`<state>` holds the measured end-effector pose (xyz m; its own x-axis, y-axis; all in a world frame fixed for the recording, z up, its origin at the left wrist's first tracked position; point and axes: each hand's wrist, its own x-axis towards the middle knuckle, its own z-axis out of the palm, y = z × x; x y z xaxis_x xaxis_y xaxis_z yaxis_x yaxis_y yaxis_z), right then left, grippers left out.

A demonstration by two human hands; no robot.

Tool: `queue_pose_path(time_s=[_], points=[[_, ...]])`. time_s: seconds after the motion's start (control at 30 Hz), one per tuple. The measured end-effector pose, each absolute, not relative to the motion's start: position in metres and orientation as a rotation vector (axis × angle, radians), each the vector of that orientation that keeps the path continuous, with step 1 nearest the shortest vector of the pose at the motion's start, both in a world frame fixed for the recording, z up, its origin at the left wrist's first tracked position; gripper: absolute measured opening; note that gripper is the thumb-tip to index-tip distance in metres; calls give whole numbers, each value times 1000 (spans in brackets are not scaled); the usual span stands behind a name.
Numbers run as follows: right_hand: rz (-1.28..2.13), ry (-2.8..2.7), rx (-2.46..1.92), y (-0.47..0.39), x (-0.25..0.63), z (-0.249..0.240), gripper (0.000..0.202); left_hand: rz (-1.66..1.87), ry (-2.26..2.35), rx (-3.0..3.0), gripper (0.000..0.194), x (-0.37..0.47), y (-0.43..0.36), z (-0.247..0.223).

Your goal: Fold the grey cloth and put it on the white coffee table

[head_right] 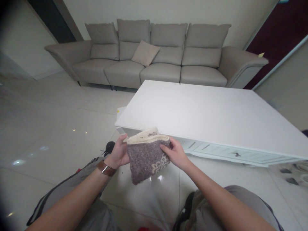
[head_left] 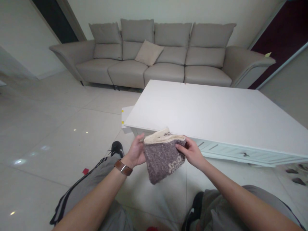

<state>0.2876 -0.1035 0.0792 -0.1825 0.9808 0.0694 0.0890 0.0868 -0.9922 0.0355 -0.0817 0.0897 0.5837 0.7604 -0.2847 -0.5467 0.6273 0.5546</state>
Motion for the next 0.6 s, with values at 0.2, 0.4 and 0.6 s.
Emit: queue_pose_path(time_s=[0.2,0.4,0.6], points=[[819,-1963,-1032,-115,293,90,11,631,573,582,55,44,-86,89],[708,-2296,-778,-120,286,89,28,680,875,735,44,62,-92,78],[757,-2308,-786,-122,286,81,32,797,1145,1209,30,62,-82,60]])
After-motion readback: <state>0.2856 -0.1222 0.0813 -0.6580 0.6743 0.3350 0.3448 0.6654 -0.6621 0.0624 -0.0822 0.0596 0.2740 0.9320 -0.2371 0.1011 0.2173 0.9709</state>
